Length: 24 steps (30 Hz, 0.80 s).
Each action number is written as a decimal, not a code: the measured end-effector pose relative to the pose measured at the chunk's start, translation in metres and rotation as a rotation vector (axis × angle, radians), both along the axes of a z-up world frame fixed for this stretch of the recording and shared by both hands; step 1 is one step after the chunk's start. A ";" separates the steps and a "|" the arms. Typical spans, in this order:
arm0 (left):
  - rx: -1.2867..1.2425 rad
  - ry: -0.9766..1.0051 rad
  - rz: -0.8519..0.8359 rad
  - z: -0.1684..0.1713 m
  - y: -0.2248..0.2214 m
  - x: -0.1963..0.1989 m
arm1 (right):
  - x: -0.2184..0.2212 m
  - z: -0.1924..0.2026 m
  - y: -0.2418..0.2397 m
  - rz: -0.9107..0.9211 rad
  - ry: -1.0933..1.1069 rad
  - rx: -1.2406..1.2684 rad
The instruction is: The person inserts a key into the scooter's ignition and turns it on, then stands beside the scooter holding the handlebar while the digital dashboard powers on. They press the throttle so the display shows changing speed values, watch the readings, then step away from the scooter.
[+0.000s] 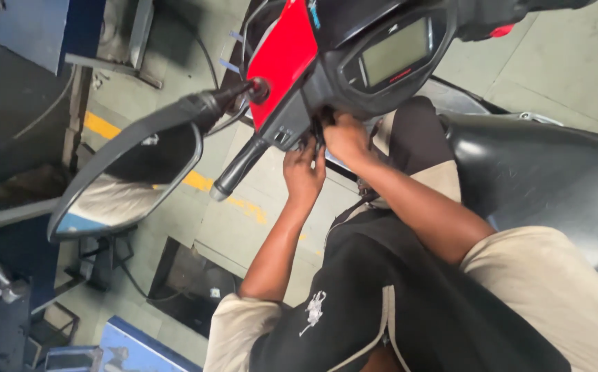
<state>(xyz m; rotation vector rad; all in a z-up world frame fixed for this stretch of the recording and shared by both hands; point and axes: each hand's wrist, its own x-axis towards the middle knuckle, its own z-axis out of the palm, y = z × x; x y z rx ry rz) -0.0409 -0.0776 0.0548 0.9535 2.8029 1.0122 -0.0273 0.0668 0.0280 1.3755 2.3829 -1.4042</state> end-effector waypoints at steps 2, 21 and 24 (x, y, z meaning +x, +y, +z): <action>-0.019 0.098 -0.059 0.001 0.001 -0.001 | 0.004 0.014 0.001 0.049 0.071 0.056; -0.025 0.158 -0.067 0.005 0.004 0.004 | 0.015 -0.005 -0.003 0.057 0.250 0.056; -0.044 0.111 -0.066 0.014 0.002 0.006 | 0.028 0.026 -0.010 0.083 0.268 0.181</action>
